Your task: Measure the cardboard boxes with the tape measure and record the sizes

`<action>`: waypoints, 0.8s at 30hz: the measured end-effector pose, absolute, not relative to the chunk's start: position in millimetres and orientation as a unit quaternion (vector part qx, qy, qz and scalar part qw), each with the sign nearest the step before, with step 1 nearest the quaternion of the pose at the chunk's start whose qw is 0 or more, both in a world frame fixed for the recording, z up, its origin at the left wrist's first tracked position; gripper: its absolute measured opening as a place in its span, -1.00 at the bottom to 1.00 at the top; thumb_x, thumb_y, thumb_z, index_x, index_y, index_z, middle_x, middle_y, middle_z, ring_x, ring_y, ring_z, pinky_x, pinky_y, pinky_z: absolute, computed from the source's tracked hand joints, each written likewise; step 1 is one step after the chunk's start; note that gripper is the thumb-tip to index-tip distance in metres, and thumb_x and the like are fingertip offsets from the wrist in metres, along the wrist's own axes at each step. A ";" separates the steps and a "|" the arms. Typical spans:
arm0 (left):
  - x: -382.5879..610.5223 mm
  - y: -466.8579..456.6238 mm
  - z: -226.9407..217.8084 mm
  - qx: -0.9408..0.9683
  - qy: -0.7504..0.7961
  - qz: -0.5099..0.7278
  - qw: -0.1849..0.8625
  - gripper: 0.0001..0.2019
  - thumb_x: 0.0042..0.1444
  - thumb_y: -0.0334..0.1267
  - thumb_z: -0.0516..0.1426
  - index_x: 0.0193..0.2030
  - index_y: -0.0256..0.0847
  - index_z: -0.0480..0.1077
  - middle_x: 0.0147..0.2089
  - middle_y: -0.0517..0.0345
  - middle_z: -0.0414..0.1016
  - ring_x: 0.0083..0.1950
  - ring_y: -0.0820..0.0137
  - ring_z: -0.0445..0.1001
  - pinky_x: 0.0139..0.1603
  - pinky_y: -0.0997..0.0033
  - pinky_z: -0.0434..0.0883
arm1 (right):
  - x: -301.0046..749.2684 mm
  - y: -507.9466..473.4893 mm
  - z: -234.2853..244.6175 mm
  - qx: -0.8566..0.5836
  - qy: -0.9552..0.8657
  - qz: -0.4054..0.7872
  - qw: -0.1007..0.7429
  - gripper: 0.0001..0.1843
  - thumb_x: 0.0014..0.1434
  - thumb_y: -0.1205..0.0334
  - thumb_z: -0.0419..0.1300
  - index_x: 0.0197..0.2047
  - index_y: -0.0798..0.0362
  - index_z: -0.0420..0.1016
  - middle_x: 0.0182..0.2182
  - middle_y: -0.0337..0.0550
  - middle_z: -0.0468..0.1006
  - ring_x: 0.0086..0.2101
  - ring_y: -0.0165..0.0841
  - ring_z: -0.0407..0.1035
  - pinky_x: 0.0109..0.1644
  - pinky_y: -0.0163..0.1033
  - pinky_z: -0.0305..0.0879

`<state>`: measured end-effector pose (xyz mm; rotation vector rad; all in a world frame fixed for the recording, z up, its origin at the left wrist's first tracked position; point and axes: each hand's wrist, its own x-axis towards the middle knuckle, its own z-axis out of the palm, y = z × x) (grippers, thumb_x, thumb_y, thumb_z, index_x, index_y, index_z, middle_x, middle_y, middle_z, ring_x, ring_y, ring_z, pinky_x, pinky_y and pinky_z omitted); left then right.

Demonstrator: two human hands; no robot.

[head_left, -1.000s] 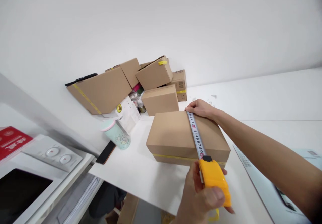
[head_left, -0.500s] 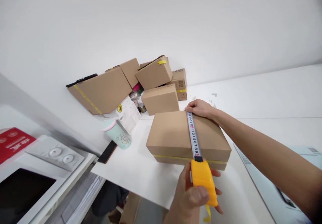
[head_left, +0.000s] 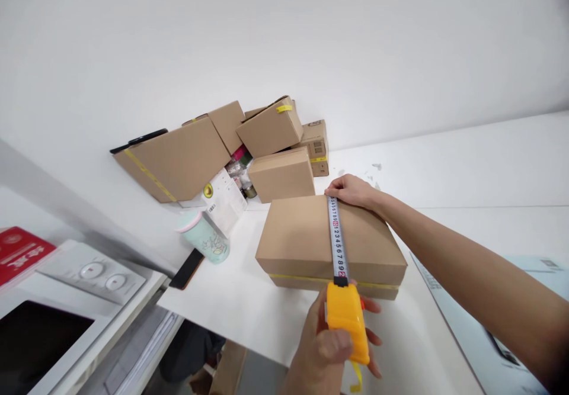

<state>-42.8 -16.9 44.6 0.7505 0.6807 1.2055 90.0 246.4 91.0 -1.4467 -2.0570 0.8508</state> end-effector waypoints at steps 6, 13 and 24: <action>-42.8 -12.9 29.9 0.352 0.279 0.555 0.700 -0.33 -0.17 0.04 0.40 0.09 -0.18 0.44 -0.05 -0.08 0.52 -0.45 0.43 0.48 -0.50 0.42 0.46 | 90.7 240.7 96.1 -0.527 -0.759 0.299 0.238 -0.68 0.18 -0.02 0.20 -0.47 0.00 0.51 -0.38 -0.12 0.62 -0.31 -0.21 0.46 -0.22 -0.20 0.30; -76.2 -38.2 36.5 0.397 0.403 0.591 0.575 -0.24 -0.29 0.10 0.46 0.08 -0.11 0.43 0.03 -0.08 0.49 -0.20 0.18 0.52 -0.27 0.27 0.52 | 94.0 237.1 99.8 -0.538 -0.735 0.326 0.254 -0.29 0.28 -0.38 -0.08 -0.20 0.00 0.67 -0.08 0.04 0.65 -0.13 -0.04 0.49 -0.02 -0.08 0.29; -159.0 -25.2 -0.4 0.307 0.522 0.723 0.333 -0.38 -0.16 0.04 0.42 0.04 -0.11 0.43 0.06 -0.01 0.57 0.32 0.07 0.34 0.32 0.17 0.23 | 117.2 210.7 85.1 -0.500 -0.614 0.241 0.561 -0.63 0.28 -0.05 0.08 -0.23 0.03 0.57 -0.08 -0.04 0.63 -0.03 -0.16 0.43 0.07 -0.15 0.30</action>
